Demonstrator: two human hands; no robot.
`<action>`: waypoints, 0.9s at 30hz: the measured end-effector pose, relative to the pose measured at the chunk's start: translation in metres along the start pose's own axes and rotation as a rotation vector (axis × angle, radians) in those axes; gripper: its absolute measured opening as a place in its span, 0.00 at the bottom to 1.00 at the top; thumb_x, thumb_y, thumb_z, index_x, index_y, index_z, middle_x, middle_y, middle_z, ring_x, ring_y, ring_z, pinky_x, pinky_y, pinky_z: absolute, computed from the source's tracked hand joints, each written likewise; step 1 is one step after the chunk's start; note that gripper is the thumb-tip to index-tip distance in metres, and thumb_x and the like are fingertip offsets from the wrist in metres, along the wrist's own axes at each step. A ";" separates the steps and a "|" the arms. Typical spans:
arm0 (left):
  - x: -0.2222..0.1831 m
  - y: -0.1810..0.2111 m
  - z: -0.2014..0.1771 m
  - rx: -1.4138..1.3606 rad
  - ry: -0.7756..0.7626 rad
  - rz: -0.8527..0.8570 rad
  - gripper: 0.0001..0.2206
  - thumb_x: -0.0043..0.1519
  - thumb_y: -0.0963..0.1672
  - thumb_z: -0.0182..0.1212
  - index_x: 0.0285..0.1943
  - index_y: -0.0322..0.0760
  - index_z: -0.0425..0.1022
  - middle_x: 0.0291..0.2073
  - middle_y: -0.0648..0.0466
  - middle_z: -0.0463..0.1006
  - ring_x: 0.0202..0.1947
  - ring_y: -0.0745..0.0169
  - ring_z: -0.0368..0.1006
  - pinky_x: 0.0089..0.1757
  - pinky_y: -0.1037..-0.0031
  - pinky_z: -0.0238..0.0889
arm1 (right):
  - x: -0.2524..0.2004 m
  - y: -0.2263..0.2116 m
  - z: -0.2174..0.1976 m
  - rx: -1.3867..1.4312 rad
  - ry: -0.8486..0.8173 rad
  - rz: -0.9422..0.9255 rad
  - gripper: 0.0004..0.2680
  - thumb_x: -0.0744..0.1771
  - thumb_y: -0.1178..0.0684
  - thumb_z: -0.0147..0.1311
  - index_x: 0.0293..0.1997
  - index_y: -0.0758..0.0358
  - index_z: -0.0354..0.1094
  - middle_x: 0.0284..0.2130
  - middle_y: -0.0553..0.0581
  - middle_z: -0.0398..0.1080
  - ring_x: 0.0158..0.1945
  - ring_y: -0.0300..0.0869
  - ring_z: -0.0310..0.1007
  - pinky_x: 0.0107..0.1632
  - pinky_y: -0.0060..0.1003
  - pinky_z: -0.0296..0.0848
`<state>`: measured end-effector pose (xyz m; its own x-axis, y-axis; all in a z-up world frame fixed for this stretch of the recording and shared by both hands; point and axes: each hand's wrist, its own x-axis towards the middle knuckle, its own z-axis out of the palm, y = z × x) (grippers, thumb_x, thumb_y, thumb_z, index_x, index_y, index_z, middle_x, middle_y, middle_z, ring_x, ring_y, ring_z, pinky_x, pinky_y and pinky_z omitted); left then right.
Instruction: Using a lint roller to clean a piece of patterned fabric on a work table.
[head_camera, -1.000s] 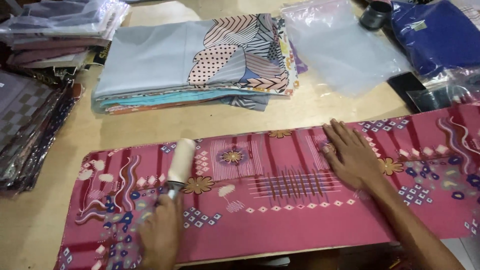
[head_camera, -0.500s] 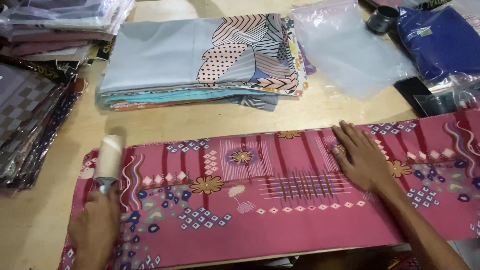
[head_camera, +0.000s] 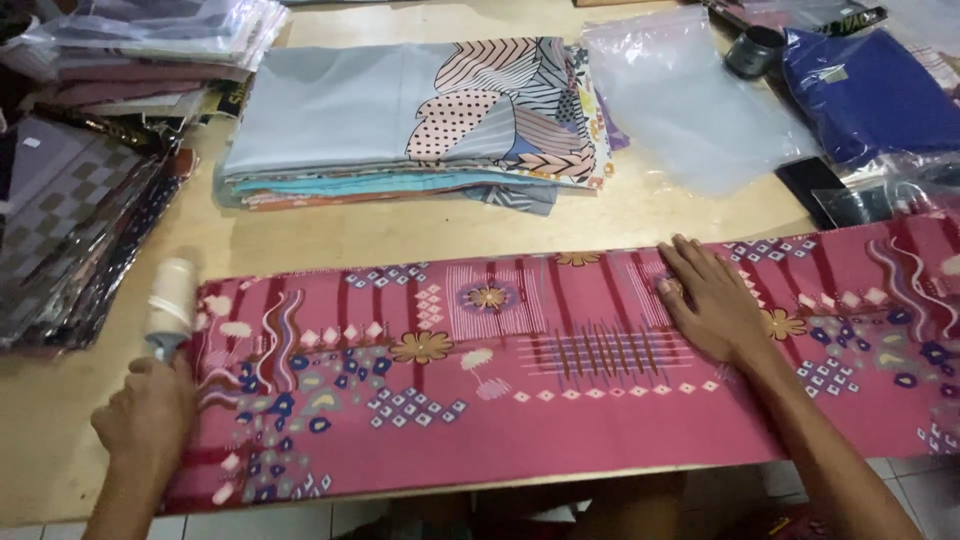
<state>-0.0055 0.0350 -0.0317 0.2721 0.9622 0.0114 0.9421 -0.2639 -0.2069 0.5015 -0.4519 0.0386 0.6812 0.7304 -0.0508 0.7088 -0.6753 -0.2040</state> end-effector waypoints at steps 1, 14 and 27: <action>0.006 -0.007 0.005 0.000 0.018 -0.006 0.29 0.76 0.55 0.42 0.59 0.22 0.73 0.45 0.37 0.87 0.44 0.35 0.86 0.41 0.48 0.73 | -0.001 0.000 0.000 0.000 0.013 -0.008 0.31 0.67 0.24 0.14 0.79 0.43 0.36 0.78 0.51 0.37 0.80 0.46 0.36 0.77 0.55 0.29; -0.116 0.046 -0.101 -0.381 -0.129 -0.108 0.19 0.79 0.53 0.32 0.62 0.37 0.60 0.39 0.30 0.83 0.41 0.27 0.81 0.41 0.45 0.71 | 0.001 0.005 0.004 -0.009 0.014 -0.025 0.29 0.68 0.27 0.17 0.79 0.44 0.36 0.78 0.51 0.36 0.80 0.46 0.35 0.77 0.56 0.30; -0.262 0.173 -0.057 -0.314 -0.271 0.177 0.15 0.67 0.55 0.45 0.51 0.48 0.61 0.37 0.53 0.83 0.38 0.41 0.82 0.40 0.48 0.73 | -0.001 0.004 -0.001 0.011 0.037 -0.044 0.30 0.68 0.27 0.19 0.79 0.46 0.39 0.78 0.54 0.39 0.79 0.49 0.38 0.76 0.58 0.34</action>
<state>0.0973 -0.2666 -0.0147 0.4125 0.8722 -0.2628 0.9109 -0.3932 0.1249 0.5034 -0.4552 0.0386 0.6555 0.7552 -0.0057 0.7365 -0.6409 -0.2164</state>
